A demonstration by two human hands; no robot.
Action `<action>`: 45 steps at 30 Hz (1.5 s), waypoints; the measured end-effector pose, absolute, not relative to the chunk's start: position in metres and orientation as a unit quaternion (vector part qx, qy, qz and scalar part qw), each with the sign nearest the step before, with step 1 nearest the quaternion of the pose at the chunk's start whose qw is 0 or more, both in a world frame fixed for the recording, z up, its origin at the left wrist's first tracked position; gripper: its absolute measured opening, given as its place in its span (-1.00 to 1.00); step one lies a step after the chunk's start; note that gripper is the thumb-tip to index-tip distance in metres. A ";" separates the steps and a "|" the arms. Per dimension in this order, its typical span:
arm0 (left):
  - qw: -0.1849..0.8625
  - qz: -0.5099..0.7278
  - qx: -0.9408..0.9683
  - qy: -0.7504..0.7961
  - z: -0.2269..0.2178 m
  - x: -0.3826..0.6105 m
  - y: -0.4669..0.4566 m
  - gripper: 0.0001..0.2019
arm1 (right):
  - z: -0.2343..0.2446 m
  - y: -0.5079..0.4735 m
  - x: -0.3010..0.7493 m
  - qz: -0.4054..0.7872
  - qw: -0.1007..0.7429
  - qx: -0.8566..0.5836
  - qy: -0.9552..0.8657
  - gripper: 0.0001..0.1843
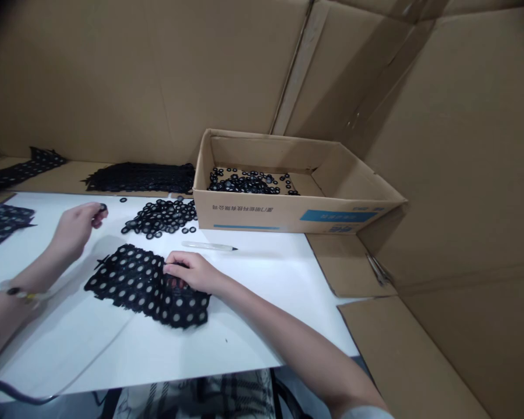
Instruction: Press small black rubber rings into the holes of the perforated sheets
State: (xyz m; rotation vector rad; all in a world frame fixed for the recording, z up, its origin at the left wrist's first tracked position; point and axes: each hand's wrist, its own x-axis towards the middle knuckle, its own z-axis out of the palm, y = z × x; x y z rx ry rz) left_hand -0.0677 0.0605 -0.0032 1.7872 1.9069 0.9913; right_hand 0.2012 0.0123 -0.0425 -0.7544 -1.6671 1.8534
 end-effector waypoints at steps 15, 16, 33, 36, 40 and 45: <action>0.076 0.268 0.798 0.535 -0.011 -0.055 0.051 -0.63 | -0.036 0.013 0.201 0.693 0.280 -0.276 -0.605 -0.70; 0.120 0.250 0.821 0.499 -0.009 -0.048 0.045 -0.64 | -0.035 0.013 0.201 0.700 0.283 -0.269 -0.599 -0.70; 0.360 0.183 0.830 0.383 -0.008 -0.016 0.026 -0.68 | -0.028 0.013 0.206 0.606 0.250 -0.312 -0.688 -0.68; 0.282 0.216 0.839 0.411 -0.009 -0.015 0.024 -0.77 | -0.029 0.015 0.208 0.625 0.232 -0.290 -0.687 -0.64; 0.170 0.247 0.860 0.413 -0.004 -0.012 0.011 -0.85 | -0.034 0.018 0.207 0.619 0.233 -0.293 -0.690 -0.59; 0.181 0.157 0.904 0.353 0.002 -0.001 -0.004 -0.74 | -0.035 0.018 0.207 0.634 0.240 -0.266 -0.685 -0.67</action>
